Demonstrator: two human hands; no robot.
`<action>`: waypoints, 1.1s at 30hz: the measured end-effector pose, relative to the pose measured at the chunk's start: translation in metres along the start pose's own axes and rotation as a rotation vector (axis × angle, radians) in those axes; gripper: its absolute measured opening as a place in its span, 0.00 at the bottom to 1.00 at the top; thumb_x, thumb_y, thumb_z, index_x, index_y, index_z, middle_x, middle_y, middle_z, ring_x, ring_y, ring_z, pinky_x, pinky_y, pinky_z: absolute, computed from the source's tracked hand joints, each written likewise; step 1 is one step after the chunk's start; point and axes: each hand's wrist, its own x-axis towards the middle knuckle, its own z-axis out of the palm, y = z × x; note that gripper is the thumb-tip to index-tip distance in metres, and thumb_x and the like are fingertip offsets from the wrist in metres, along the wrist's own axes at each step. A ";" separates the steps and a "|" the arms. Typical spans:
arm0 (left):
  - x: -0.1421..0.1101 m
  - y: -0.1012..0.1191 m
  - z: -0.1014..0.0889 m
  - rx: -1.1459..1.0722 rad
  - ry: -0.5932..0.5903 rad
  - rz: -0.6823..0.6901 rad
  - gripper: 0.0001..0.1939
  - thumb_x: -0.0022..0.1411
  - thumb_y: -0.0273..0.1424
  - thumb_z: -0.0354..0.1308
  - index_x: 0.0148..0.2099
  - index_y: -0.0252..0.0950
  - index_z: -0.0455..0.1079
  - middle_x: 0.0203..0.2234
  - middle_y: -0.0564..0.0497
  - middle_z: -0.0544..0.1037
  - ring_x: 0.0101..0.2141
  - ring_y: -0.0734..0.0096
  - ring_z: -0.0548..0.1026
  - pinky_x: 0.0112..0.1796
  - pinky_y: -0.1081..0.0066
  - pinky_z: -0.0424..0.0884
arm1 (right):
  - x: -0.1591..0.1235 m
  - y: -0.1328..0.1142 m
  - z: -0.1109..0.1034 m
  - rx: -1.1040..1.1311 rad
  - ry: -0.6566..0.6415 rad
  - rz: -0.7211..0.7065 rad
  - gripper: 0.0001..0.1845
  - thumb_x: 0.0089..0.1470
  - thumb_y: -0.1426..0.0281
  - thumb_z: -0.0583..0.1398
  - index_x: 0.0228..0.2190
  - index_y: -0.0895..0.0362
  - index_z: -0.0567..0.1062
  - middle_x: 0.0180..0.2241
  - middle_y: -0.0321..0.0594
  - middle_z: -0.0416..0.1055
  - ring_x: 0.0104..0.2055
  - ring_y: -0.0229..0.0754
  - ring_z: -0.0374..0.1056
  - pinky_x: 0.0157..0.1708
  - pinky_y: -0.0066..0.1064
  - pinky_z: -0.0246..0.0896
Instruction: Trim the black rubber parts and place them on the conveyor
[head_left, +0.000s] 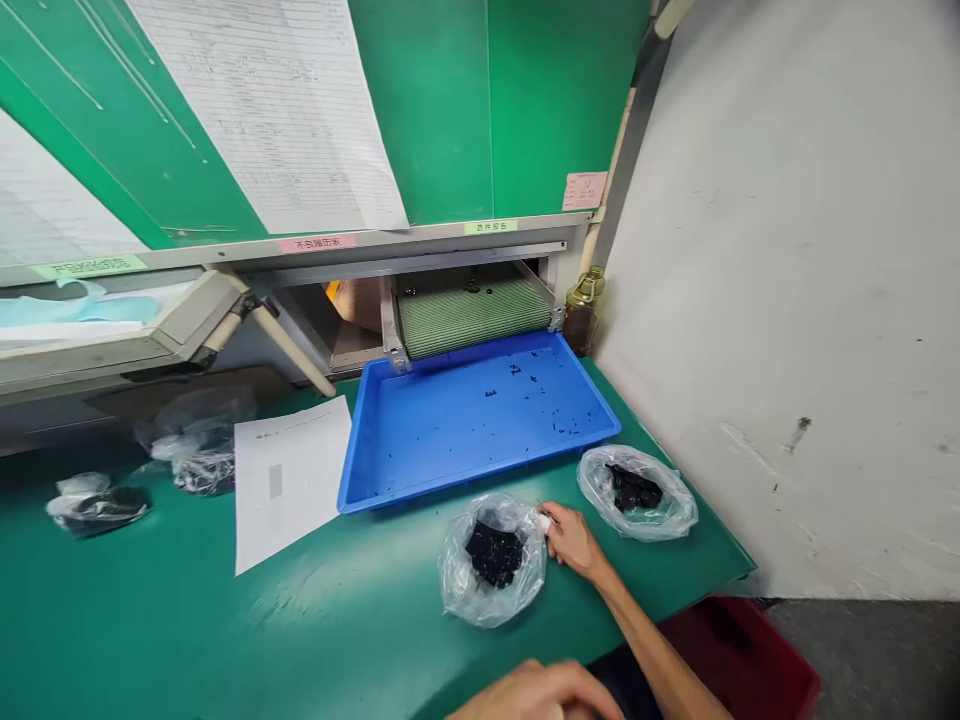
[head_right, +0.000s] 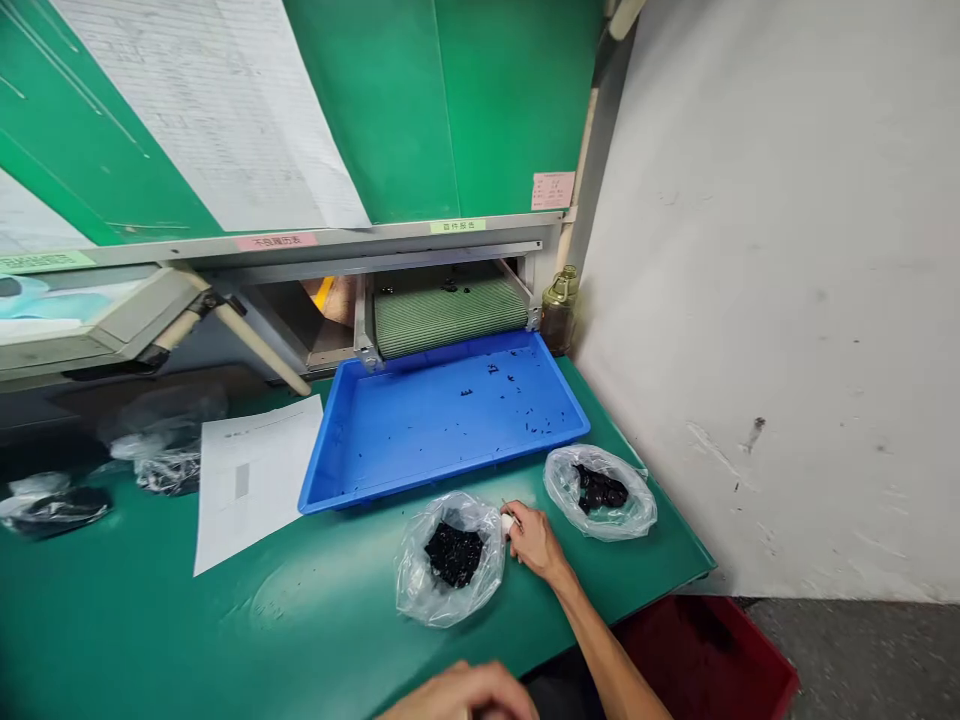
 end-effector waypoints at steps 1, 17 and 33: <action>-0.003 0.000 -0.007 0.043 0.077 -0.008 0.16 0.67 0.39 0.47 0.49 0.36 0.67 0.36 0.48 0.76 0.36 0.67 0.75 0.39 0.65 0.72 | -0.001 0.001 0.000 0.007 -0.008 0.005 0.21 0.49 0.78 0.47 0.43 0.59 0.71 0.17 0.30 0.68 0.13 0.33 0.62 0.16 0.21 0.55; -0.022 -0.076 -0.120 1.021 0.780 -0.237 0.20 0.64 0.35 0.42 0.53 0.37 0.67 0.51 0.42 0.73 0.47 0.55 0.75 0.43 0.57 0.74 | -0.013 -0.049 0.046 -0.028 -0.098 -0.024 0.16 0.48 0.79 0.51 0.35 0.56 0.74 0.28 0.34 0.75 0.32 0.37 0.71 0.34 0.24 0.60; -0.021 -0.073 -0.120 1.139 0.757 -0.567 0.30 0.57 0.34 0.52 0.63 0.45 0.60 0.64 0.47 0.58 0.63 0.43 0.52 0.55 0.44 0.58 | -0.012 -0.017 0.047 0.166 -0.116 -0.023 0.16 0.47 0.73 0.46 0.36 0.59 0.69 0.26 0.35 0.71 0.13 0.29 0.59 0.15 0.21 0.52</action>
